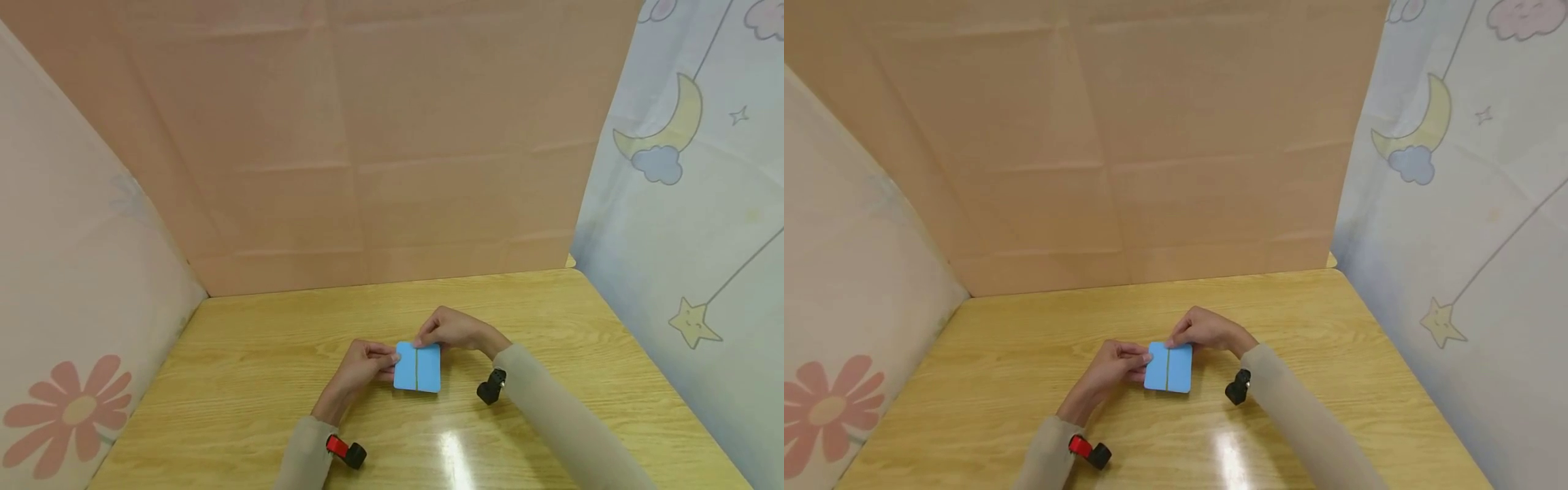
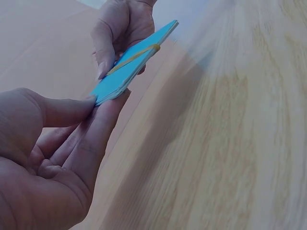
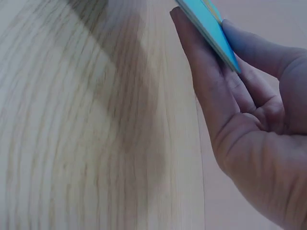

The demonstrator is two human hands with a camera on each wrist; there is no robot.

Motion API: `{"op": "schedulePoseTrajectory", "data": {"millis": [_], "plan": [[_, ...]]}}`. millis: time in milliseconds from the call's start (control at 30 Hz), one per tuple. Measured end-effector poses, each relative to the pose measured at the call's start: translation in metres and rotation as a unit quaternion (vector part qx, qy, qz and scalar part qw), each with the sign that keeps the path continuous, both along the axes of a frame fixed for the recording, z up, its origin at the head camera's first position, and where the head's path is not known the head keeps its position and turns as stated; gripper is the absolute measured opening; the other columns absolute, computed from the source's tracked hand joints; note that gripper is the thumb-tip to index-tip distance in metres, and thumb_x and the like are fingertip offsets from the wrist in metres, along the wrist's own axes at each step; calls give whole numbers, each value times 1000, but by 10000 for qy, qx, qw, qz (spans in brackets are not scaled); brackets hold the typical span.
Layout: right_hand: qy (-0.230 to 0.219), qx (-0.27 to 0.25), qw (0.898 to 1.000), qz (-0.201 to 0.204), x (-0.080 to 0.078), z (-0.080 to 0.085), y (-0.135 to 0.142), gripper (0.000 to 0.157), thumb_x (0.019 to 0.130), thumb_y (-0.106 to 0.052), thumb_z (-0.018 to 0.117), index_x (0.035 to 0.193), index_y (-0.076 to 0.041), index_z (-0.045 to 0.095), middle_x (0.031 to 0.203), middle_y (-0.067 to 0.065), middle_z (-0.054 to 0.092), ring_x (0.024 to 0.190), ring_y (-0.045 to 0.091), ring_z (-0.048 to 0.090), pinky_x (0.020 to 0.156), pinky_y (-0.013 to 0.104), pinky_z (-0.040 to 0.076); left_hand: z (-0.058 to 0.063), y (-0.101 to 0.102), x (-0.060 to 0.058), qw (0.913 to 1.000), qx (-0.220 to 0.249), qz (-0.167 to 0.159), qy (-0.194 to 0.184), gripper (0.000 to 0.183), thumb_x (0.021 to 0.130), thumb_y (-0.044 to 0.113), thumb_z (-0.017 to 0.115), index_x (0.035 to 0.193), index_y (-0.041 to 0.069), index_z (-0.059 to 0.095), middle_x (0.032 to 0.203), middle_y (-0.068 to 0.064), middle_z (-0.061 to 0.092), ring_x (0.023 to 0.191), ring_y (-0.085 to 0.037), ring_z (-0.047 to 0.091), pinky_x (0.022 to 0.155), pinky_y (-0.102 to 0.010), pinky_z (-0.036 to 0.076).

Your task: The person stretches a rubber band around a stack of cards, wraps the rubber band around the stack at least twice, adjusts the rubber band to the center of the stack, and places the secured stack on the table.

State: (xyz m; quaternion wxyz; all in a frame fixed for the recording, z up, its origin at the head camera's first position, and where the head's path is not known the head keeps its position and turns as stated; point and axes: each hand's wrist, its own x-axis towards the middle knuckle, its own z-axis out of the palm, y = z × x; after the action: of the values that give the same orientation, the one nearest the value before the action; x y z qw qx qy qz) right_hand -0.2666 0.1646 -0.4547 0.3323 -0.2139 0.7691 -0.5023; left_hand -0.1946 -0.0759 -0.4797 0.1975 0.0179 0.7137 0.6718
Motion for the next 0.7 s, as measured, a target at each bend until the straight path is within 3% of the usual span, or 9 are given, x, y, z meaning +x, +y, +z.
{"op": "schedulePoseTrajectory", "data": {"millis": [433,700], "plan": [[-167,-120,9997,-137,2,4,0,21,88,-22,74,92,-1,77,90,4,74,69,12,67,62,29,57,1,-3,0,10000,5,6,24,26,92,15,69,110,-4,72,92,-11,75,75,-16,74,73,-34,62],[-174,-293,9979,-549,8,2,-4,22,88,-22,74,95,-1,76,93,7,73,75,15,68,67,32,59,1,-5,2,9999,86,65,9,27,92,17,70,110,-3,72,96,-13,75,79,-17,75,75,-34,62]]}}
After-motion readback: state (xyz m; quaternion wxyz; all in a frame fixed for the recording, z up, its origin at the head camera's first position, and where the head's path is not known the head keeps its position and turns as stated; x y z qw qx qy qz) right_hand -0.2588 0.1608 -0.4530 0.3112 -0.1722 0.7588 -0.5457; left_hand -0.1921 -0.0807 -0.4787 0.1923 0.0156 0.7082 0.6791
